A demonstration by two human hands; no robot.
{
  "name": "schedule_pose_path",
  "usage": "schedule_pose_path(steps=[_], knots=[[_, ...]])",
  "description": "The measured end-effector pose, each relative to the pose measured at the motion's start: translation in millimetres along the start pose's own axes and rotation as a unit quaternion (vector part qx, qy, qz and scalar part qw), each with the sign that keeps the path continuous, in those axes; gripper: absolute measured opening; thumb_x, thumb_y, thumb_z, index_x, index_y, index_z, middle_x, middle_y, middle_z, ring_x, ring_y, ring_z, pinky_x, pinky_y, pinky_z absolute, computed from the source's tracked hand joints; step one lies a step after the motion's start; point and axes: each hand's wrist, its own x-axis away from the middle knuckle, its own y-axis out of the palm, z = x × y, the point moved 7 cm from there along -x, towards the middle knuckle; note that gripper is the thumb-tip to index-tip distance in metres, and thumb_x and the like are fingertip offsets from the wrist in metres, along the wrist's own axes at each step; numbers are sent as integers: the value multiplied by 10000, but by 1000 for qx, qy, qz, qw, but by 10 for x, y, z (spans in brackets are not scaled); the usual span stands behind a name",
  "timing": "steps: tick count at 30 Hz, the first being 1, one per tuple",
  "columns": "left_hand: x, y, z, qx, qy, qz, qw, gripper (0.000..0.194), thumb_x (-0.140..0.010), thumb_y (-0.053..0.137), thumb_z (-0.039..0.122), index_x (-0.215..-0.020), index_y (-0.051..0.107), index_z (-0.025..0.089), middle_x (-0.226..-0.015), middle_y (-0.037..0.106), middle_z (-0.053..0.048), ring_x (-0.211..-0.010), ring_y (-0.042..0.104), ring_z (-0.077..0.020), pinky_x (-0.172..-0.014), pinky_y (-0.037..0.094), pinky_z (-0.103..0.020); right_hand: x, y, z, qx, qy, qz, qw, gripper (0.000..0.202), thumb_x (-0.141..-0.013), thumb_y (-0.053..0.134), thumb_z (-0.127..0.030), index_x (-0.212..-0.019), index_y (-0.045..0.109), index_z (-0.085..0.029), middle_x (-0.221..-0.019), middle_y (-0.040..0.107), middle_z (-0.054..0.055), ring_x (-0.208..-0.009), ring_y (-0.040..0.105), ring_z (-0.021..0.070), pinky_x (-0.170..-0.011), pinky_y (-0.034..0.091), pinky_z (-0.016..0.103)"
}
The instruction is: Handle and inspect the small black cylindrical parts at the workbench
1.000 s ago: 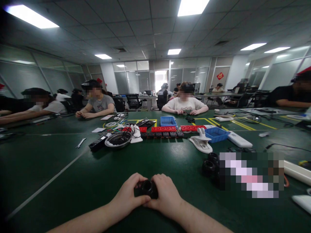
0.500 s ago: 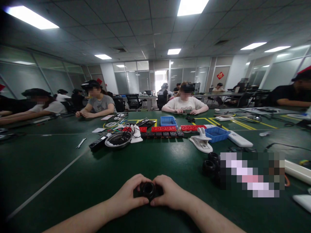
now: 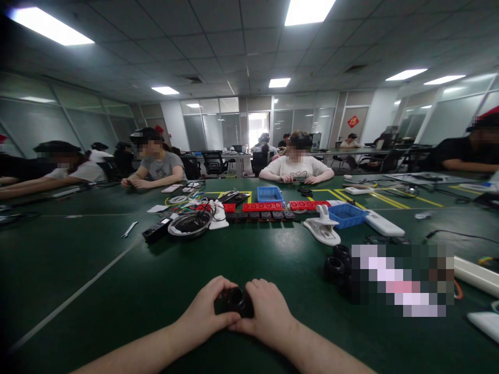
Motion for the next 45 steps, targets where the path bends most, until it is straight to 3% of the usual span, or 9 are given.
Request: schedule_pose_path(steps=[5, 8, 12, 15, 25, 31, 37, 40, 45], knots=[[30, -28, 85, 11, 62, -10, 998, 512, -630, 747, 354, -1053, 520, 177, -997, 525, -50, -920, 495, -220, -805, 407, -309, 34, -57, -4, -94, -41, -14, 995, 590, -650, 643, -555, -1079, 523, -169, -993, 583, 88, -900, 527, 247, -788, 399, 353], [46, -44, 83, 7, 59, -1, 998, 604, -602, 764, 378, -1104, 496, 173, -1055, 515, -70, -964, 484, -235, -848, 398, -331, 58, -110, -29, -120, -59, -37, 990, 607, -661, 677, -447, -1162, 490, -161, -1065, 565, 104, -967, 507, 260, -847, 381, 375], [33, -33, 64, -12, 46, -10, 999, 424, -644, 742, 256, -1025, 563, 207, -994, 555, -38, -939, 503, -218, -829, 406, -317, 65, -141, -22, -162, -73, -82, 981, 569, -673, 666, -239, -1207, 470, -202, -1102, 557, 77, -1010, 489, 247, -890, 353, 379], [1, -36, 60, -3, 50, -27, 998, 391, -664, 727, 216, -1026, 581, 210, -980, 565, -34, -935, 512, -208, -826, 408, -305, 33, -123, 26, -196, -85, -98, 972, 395, -690, 633, -185, -1077, 559, -205, -1015, 584, 48, -942, 518, 215, -848, 378, 339], [-43, -36, 79, 15, 59, -85, 994, 459, -656, 728, 177, -1088, 579, 217, -945, 552, -24, -887, 536, -191, -786, 417, -278, -20, -68, 71, -165, -63, -105, 979, 266, -665, 674, -185, -924, 613, -171, -875, 607, 26, -807, 520, 184, -730, 385, 287], [-17, -11, 64, 13, 44, -54, 998, 500, -640, 728, 163, -1105, 550, 199, -958, 549, -30, -899, 527, -195, -792, 419, -285, -33, 25, 148, -133, 3, -59, 989, 313, -585, 748, -317, -794, 572, -166, -768, 585, 2, -717, 504, 162, -609, 351, 237], [-3, -41, 66, -14, 7, -9, 1000, 388, -641, 704, 167, -1006, 579, 204, -937, 564, -26, -897, 522, -207, -801, 414, -311, -23, 36, 50, -13, 31, -14, 999, 311, -642, 663, -448, -725, 540, -174, -728, 561, 22, -677, 491, 172, -574, 318, 256], [-4, -62, 93, -18, 5, -15, 1000, 379, -646, 701, 180, -1005, 580, 204, -942, 562, -28, -902, 520, -214, -806, 412, -320, -6, 10, 27, -16, 39, -20, 999, 369, -618, 674, -488, -762, 549, -172, -766, 576, 40, -715, 507, 199, -609, 349, 281], [10, -43, 147, -8, 52, -75, 996, 405, -643, 728, 239, -1020, 581, 220, -927, 553, -17, -881, 519, -207, -776, 422, -304, 42, -57, 21, -114, -11, -61, 992, 605, -570, 733, -452, -1074, 521, -194, -989, 572, 57, -891, 505, 235, -773, 376, 342]])
